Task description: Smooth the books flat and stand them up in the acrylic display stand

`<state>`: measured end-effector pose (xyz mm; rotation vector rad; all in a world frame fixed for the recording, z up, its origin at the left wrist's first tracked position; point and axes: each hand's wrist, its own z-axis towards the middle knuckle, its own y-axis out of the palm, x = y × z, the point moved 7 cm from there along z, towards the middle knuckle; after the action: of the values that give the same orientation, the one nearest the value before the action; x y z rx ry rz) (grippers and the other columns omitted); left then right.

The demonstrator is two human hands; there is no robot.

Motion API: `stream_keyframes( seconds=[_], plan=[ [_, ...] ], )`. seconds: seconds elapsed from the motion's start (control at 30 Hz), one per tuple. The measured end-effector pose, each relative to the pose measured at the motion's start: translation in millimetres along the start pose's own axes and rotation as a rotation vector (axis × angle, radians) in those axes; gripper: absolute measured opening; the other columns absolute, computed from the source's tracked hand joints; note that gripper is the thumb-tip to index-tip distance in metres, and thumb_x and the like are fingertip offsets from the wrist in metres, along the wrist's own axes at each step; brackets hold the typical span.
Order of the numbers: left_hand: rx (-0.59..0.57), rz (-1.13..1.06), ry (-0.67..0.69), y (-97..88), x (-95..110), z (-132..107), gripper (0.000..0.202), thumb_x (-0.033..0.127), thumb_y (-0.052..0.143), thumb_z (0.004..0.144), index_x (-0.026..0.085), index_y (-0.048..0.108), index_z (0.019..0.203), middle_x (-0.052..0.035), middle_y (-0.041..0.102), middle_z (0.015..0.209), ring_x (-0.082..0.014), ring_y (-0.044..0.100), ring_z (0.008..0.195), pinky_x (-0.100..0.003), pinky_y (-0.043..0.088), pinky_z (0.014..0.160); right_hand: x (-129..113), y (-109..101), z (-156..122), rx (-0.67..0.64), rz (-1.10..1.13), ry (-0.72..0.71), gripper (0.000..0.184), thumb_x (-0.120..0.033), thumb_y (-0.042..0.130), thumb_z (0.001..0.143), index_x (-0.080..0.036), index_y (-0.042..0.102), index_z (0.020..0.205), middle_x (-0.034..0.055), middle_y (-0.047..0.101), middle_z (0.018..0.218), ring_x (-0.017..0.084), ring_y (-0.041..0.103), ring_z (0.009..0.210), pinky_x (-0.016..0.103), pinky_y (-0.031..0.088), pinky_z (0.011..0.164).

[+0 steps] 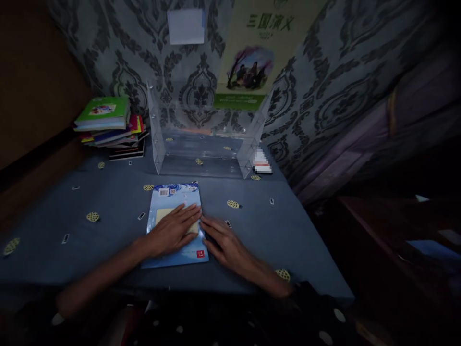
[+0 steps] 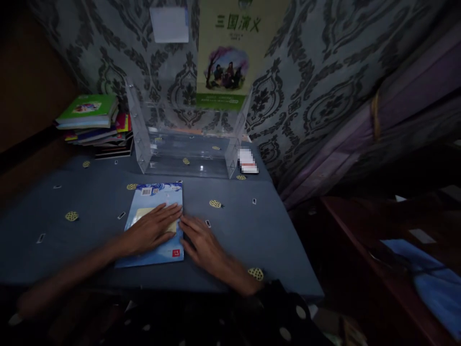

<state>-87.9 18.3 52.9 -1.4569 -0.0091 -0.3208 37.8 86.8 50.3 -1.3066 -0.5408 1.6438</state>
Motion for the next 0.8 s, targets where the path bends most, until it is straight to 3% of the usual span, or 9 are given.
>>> stream_keyframes(
  seconds=[0.3,0.5,0.8],
  plan=[
    [0.043,0.043,0.03,3.8,46.4,-35.2,0.067,0.042,0.047,0.102,0.018,0.018,0.158,-0.0106,0.034,0.16,-0.0225,0.029,0.149,-0.045,0.028,0.123,-33.8,-11.2,-32.5,0.021,0.02,-0.094,0.04,-0.02,0.053,0.097,-0.016,0.058,0.137,0.0159,0.063,0.136,0.026,0.056,0.132,0.048,0.051,0.107],
    [0.04,0.062,0.002,7.9,53.4,-42.9,0.071,0.037,0.048,0.101,0.018,0.012,0.159,-0.0112,0.032,0.161,-0.0234,0.025,0.151,-0.045,0.028,0.123,-36.5,-11.6,-38.5,0.019,0.025,-0.065,0.052,-0.017,0.062,0.092,-0.018,0.052,0.143,0.0144,0.062,0.139,0.025,0.056,0.132,0.045,0.053,0.106],
    [-0.108,-0.002,0.021,11.2,71.2,-63.6,0.083,0.041,0.058,0.095,0.018,0.01,0.159,-0.0119,0.023,0.164,-0.0273,0.022,0.151,-0.048,0.027,0.123,-57.7,-11.0,-48.9,-0.049,0.048,-0.094,0.046,-0.018,0.062,0.093,-0.02,0.055,0.139,0.0105,0.07,0.126,0.025,0.061,0.123,0.043,0.057,0.101]
  ],
)
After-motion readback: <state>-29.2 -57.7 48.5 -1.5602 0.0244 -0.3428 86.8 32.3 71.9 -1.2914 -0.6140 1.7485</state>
